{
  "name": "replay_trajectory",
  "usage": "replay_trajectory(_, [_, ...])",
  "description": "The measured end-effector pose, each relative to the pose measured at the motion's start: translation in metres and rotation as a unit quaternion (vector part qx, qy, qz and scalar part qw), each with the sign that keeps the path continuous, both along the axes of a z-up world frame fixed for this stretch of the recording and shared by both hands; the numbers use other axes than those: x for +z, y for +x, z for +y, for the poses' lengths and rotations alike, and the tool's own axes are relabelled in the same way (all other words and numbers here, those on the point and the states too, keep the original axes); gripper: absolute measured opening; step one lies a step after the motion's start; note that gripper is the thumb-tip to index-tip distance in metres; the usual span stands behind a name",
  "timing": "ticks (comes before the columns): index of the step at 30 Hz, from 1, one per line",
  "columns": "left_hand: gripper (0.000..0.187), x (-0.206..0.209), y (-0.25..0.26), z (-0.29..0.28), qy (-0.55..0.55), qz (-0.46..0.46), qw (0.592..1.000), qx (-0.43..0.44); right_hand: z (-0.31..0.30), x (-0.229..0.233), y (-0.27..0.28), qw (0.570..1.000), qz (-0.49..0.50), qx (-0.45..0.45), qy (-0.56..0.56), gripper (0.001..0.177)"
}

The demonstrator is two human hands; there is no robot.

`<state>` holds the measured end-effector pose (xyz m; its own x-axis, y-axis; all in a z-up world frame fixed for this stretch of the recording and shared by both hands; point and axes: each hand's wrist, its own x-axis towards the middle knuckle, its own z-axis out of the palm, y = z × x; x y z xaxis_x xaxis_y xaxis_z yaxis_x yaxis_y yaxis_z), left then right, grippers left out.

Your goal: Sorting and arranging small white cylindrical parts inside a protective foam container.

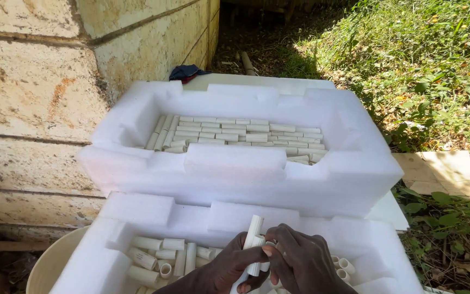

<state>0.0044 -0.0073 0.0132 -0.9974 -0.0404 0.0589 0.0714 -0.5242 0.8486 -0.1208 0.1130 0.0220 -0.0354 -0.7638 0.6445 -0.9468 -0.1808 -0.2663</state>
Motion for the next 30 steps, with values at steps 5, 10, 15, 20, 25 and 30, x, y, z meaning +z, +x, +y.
replay_trajectory(5, [0.021,0.006,-0.003,-0.007,-0.004,-0.071,0.996,0.048,-0.005,0.003,-0.013,0.95,-0.301,-0.023,0.084,0.034])
replay_trajectory(10, [0.018,0.004,-0.004,-0.009,-0.016,-0.078,0.992,0.094,-0.01,0.001,-0.019,0.839,-0.523,-0.054,0.138,0.034])
replay_trajectory(15, [0.033,-0.011,-0.009,-0.021,0.002,0.039,0.996,0.085,-0.008,0.0,-0.025,0.792,-0.592,0.037,0.141,0.021])
replay_trajectory(20, [0.037,0.007,0.002,-0.032,0.01,0.086,0.992,0.097,-0.008,-0.005,-0.026,0.816,-0.555,0.045,0.153,0.018])
replay_trajectory(25, [0.032,0.01,0.006,-0.044,0.033,0.115,0.983,0.136,-0.011,-0.014,-0.037,0.834,-0.528,0.053,0.153,0.018])
replay_trajectory(30, [0.037,0.012,0.004,-0.054,0.03,0.15,0.979,0.132,-0.011,0.0,-0.029,0.833,-0.516,0.029,0.196,0.028])
